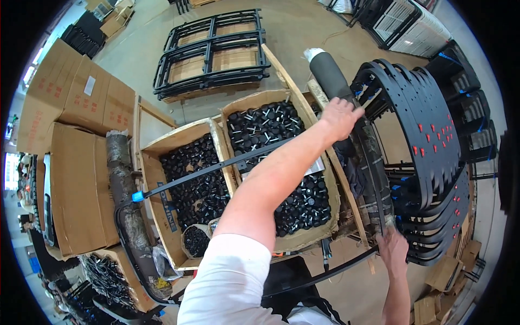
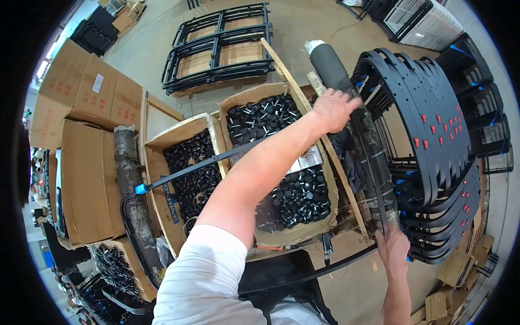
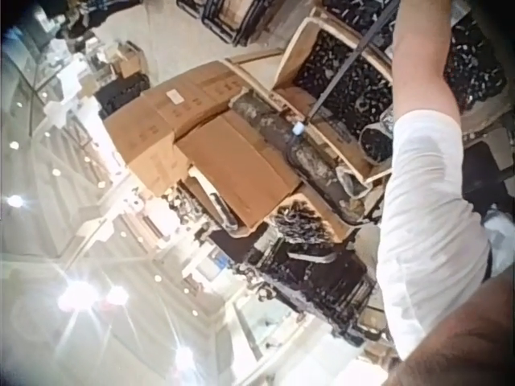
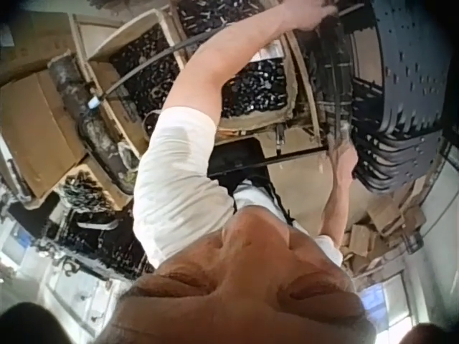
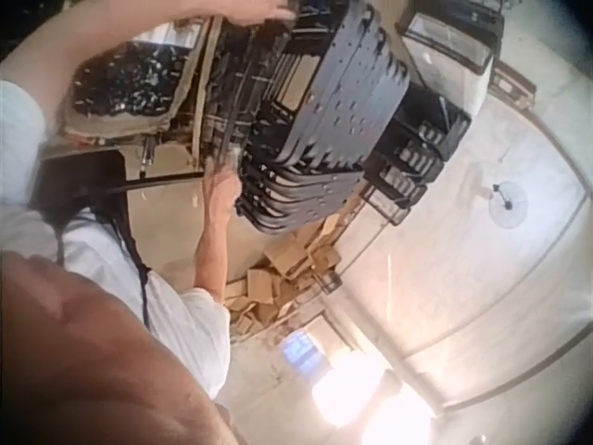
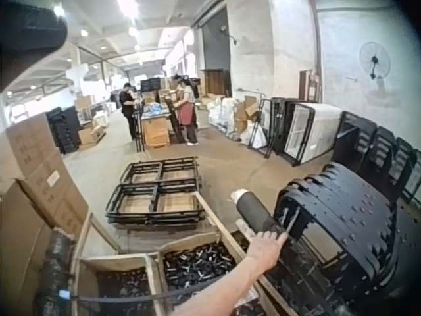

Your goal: Assemble plastic automotive components, specifically rack parts, using an electric screwdriver and various fasteners.

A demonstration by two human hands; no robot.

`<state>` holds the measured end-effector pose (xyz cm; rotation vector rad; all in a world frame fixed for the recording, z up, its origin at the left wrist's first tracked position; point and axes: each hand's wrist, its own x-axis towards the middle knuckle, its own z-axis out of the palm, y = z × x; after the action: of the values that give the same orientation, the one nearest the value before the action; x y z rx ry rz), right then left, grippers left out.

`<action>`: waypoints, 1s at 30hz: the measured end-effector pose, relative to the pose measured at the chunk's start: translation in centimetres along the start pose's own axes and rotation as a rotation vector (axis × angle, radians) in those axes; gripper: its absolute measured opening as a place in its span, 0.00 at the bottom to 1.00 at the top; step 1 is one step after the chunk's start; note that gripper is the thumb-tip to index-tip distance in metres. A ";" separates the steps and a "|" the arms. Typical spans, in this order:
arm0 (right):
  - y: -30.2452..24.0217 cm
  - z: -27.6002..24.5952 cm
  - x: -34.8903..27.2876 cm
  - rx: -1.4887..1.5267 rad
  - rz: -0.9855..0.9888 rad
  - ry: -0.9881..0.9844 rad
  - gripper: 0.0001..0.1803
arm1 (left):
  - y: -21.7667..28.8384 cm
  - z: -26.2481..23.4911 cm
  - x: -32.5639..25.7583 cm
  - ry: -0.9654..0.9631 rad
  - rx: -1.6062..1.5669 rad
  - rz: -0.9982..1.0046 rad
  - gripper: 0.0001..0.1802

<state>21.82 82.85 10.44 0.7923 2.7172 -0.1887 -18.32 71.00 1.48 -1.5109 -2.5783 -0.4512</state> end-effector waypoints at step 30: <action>-17.7 -0.4 30.3 -0.378 -0.417 0.394 0.23 | -20.2 1.4 -22.7 -0.630 0.114 -0.346 0.16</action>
<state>-12.17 83.28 1.69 0.1595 3.1127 0.4278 -24.59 43.32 -9.43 -1.3233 -3.2914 0.1875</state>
